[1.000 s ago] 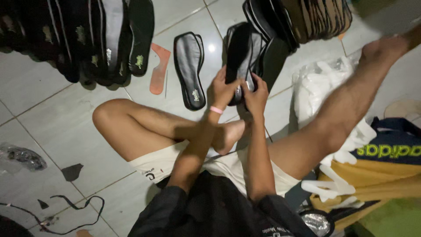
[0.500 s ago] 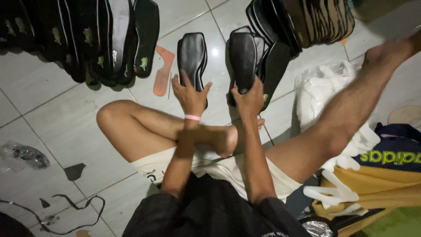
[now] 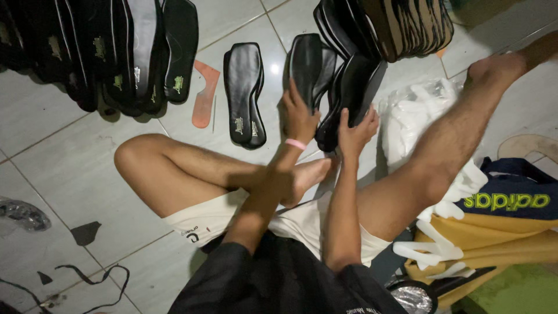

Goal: The person sits on the floor and assembles shoes by inserting pink insoles into black shoe uppers. They handle multiple pairs, aligning the insoles and pressing them into place before stacking the finished shoes.

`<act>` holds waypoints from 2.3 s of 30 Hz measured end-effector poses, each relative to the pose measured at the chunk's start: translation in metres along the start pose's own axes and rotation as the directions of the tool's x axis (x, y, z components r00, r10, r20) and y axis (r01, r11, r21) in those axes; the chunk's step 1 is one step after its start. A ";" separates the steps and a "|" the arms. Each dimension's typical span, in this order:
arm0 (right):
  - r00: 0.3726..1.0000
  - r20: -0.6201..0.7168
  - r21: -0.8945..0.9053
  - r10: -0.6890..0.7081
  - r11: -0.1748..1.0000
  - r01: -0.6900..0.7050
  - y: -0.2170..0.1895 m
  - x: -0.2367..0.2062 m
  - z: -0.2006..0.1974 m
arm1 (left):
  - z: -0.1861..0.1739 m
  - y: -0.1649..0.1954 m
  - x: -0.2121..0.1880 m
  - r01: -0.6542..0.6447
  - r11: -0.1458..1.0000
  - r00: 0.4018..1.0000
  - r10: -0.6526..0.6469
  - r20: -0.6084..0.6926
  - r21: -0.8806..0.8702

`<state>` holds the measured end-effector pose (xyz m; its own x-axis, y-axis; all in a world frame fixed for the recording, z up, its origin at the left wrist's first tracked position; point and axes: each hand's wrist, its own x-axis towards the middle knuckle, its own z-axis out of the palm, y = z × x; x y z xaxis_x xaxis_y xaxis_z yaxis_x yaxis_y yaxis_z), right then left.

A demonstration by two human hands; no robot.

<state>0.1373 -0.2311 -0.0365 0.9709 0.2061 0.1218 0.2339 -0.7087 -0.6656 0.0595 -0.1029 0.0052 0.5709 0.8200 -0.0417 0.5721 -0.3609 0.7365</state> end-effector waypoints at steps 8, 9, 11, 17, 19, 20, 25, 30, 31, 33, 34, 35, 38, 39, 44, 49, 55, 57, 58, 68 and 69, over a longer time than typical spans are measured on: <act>0.974 0.048 -0.009 -0.221 0.975 0.221 -0.050 -0.024 0.024 | -0.021 -0.038 0.000 0.068 0.966 0.998 -0.070 -0.001 -0.250; 0.980 0.090 0.060 -0.175 0.984 0.170 -0.051 -0.023 0.026 | -0.019 -0.037 0.000 0.053 0.966 0.998 -0.057 -0.008 -0.254; 0.980 0.178 0.175 -0.084 0.983 0.052 -0.052 -0.024 0.028 | -0.019 -0.036 0.000 -0.003 0.960 0.996 -0.022 -0.085 -0.281; 0.966 0.229 0.302 0.122 0.934 -0.190 -0.034 -0.023 0.031 | -0.064 -0.069 -0.007 0.022 0.991 0.968 -0.054 -0.245 -0.132; 0.987 0.071 0.320 0.142 0.934 -0.157 -0.022 -0.013 0.027 | -0.088 -0.083 -0.004 0.066 0.996 0.978 -0.076 -0.193 -0.056; 0.989 -0.008 0.330 0.150 0.934 -0.140 -0.016 -0.005 0.022 | -0.094 -0.086 -0.001 0.046 0.998 0.984 -0.037 -0.175 0.047; 0.992 -0.108 -0.317 0.068 0.943 -0.099 0.018 0.019 -0.005 | -0.083 -0.062 -0.007 -0.019 0.874 0.947 0.171 -0.271 0.485; 0.981 -0.192 -0.049 -0.011 0.999 0.002 0.003 0.005 0.002 | -0.012 -0.006 0.002 -0.057 0.989 0.989 0.037 0.144 0.138; 0.980 -0.194 -0.009 -0.050 0.999 0.050 -0.001 -0.001 0.004 | -0.001 0.001 0.003 -0.004 0.987 0.989 -0.020 0.146 0.158; 0.987 -0.156 0.016 -0.046 0.999 0.049 -0.009 -0.006 0.005 | 0.008 0.005 0.005 -0.014 0.984 0.995 -0.004 0.097 0.180; 0.990 -0.135 0.032 -0.049 0.998 0.054 -0.012 -0.007 0.006 | 0.008 0.006 0.008 -0.016 0.981 0.998 0.003 0.065 0.192; 0.992 -0.121 0.044 -0.033 0.998 0.038 -0.013 -0.007 0.006 | 0.006 0.003 0.010 0.038 0.982 0.996 -0.053 0.078 0.186; 0.987 -0.122 0.005 0.105 0.994 -0.105 -0.011 -0.003 0.005 | -0.002 -0.011 0.012 0.150 0.967 0.974 -0.180 0.135 0.205; 0.971 -0.146 -0.049 0.188 0.979 -0.197 -0.009 0.001 0.004 | -0.005 -0.013 0.012 0.171 0.958 0.968 -0.207 0.145 0.228; 0.983 0.065 0.083 0.174 0.980 -0.179 0.002 0.016 0.004 | -0.014 -0.015 -0.004 0.144 0.973 0.975 -0.171 0.144 0.181; 0.898 0.356 0.374 0.260 0.840 -0.392 0.007 0.015 0.004 | -0.058 -0.045 -0.014 0.031 0.999 0.996 -0.030 -0.086 0.015; 0.902 0.260 0.409 0.344 0.807 -0.426 -0.015 0.022 0.021 | -0.119 -0.108 0.015 0.338 0.907 0.939 -0.342 -0.028 0.252; 0.904 0.359 0.494 0.232 0.774 -0.395 -0.025 0.024 0.028 | -0.119 -0.113 0.019 0.237 0.971 0.972 -0.237 -0.008 0.015; 0.896 0.403 0.523 0.186 0.757 -0.392 -0.028 0.021 0.028 | -0.117 -0.114 0.019 0.188 0.982 0.982 -0.188 -0.006 -0.035; 0.923 0.381 -0.022 -0.055 0.997 0.068 -0.089 -0.019 -0.001 | -0.094 -0.126 0.013 0.067 0.990 0.995 -0.058 0.075 -0.122; 0.919 0.394 -0.104 0.000 0.994 0.045 -0.091 -0.019 0.004 | -0.096 -0.123 0.014 -0.015 0.991 0.999 0.020 0.035 -0.134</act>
<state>0.0970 -0.1675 0.0190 0.8723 0.4555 -0.1778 0.2813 -0.7648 -0.5796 -0.0594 -0.0042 -0.0216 0.6023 0.7967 -0.0501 0.4794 -0.3108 0.8207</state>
